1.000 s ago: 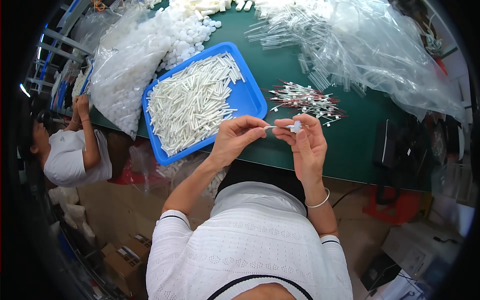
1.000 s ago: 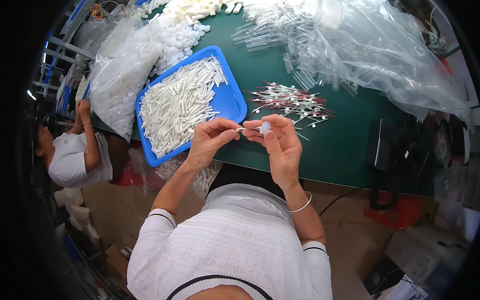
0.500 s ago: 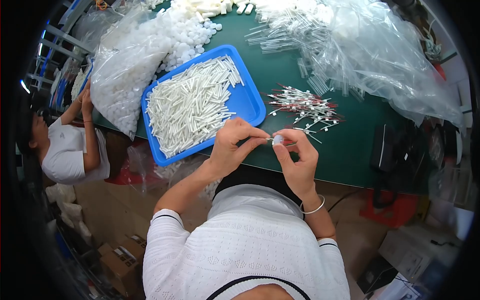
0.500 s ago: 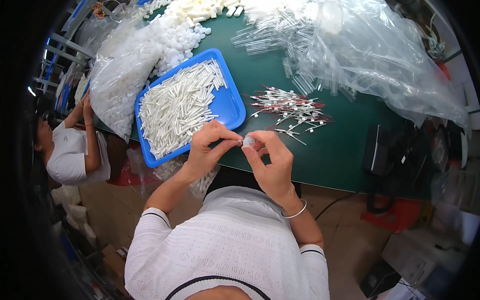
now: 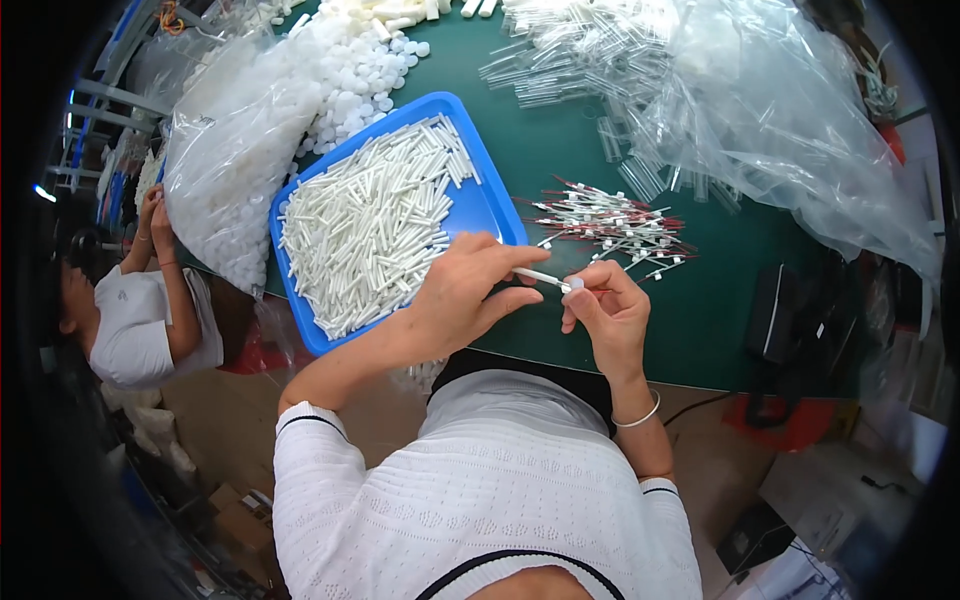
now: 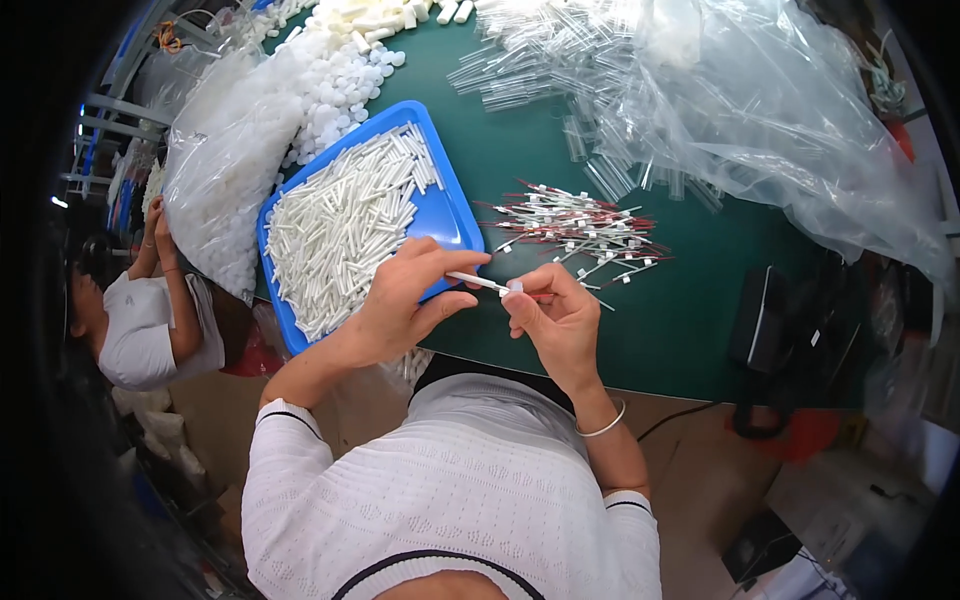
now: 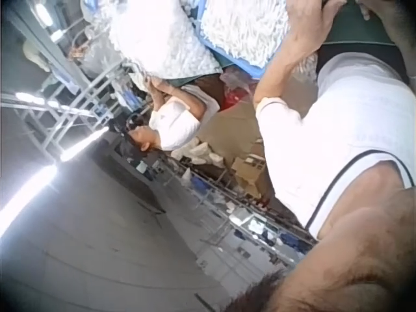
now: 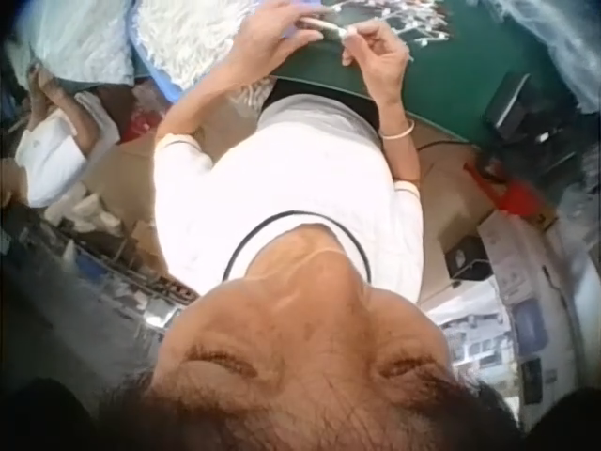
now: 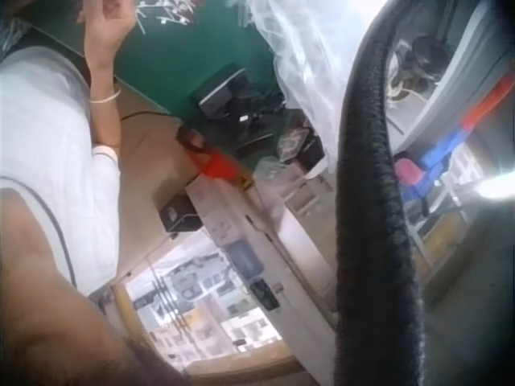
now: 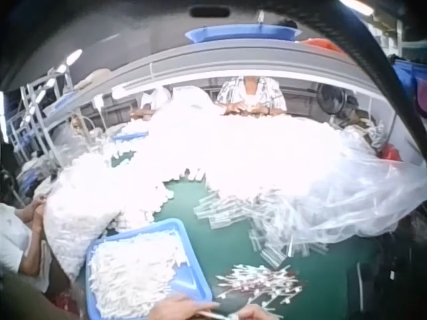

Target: The recorder is assembling small plastic components by inserting a thin rod into a base part.

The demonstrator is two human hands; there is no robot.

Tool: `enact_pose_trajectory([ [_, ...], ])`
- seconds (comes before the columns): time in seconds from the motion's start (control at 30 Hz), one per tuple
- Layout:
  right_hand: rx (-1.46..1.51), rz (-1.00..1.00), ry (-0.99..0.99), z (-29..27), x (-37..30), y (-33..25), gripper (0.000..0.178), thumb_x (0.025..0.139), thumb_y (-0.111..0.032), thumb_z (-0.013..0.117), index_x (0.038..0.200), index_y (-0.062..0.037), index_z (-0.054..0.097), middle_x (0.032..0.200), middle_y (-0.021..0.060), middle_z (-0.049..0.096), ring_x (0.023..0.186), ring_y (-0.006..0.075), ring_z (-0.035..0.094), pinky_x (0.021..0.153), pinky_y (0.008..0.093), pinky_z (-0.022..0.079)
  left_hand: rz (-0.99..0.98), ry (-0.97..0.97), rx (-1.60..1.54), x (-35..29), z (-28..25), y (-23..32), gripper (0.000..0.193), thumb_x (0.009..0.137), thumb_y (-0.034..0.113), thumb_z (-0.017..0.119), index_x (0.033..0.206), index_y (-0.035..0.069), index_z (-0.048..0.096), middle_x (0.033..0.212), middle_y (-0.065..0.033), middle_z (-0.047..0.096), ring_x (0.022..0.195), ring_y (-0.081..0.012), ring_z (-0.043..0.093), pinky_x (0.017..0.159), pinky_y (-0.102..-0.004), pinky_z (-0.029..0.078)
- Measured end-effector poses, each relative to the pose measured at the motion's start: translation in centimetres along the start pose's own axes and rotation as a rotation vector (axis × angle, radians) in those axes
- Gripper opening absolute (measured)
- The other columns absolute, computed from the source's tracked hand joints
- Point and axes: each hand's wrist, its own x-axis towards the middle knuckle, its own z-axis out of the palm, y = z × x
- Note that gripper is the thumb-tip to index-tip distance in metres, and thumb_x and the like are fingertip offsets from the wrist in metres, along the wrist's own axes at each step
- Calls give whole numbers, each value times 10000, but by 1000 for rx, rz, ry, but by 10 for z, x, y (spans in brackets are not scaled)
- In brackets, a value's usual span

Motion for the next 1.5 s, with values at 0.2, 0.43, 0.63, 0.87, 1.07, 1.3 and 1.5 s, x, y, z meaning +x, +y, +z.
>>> enact_pose_trajectory([
  [0.2, 4, 51, -36, -3, 14, 5, 144, 873, -94, 695, 919, 14, 612, 778, 28, 609, 621, 56, 571, 519, 184, 477, 97, -81, 88, 10, -3, -20, 171, 805, 109, 698, 974, 92, 682, 801, -24, 651, 751, -211, 563, 678, -331, 385],
  [0.43, 31, 121, 53, -8, 24, 0, 85, 893, -12, 629, 962, 9, 585, 830, 57, 625, 694, 104, 623, 592, 239, 539, 50, -290, -183, 55, -20, -37, 248, 736, 133, 776, 968, 87, 703, 920, -36, 695, 820, -195, 605, 748, -309, 447],
  [0.63, 91, -23, 206, -30, 21, -6, 259, 832, 86, 634, 1047, -16, 531, 951, 63, 579, 786, 134, 617, 665, 276, 557, -215, 417, 259, 212, -53, -217, 207, 867, 226, 646, 908, 29, 696, 841, -124, 693, 739, -221, 659, 664, -329, 504],
  [0.87, 38, 12, 201, -36, 7, -11, 258, 861, 49, 619, 1115, 11, 590, 1077, 82, 584, 848, 139, 630, 697, 262, 550, -561, 300, 719, 251, -53, -302, 239, 788, 267, 678, 854, 38, 695, 957, -189, 676, 903, -362, 655, 771, -453, 516],
  [1.07, 157, -25, 187, -39, 9, -9, 231, 933, -104, 591, 1136, 7, 590, 1110, 144, 627, 782, 147, 638, 641, 259, 525, -186, 91, 221, 150, -51, -152, 164, 836, 178, 652, 921, 38, 661, 705, -95, 660, 655, -188, 651, 609, -317, 507],
  [1.3, 330, 44, 77, -8, 10, -1, 235, 974, -181, 544, 1114, 7, 556, 1196, 209, 600, 795, 171, 667, 646, 254, 555, -6, -198, -19, 32, 3, -23, 163, 761, 56, 689, 915, 34, 638, 647, -95, 625, 565, -166, 646, 531, -271, 511],
  [1.5, 302, 46, 90, -17, -13, -1, 226, 965, -167, 558, 1091, 20, 544, 1143, 221, 622, 896, 232, 688, 754, 287, 585, 14, -143, -21, 12, 27, -6, 186, 776, 37, 679, 951, 39, 618, 705, -91, 638, 585, -202, 641, 525, -302, 501],
])
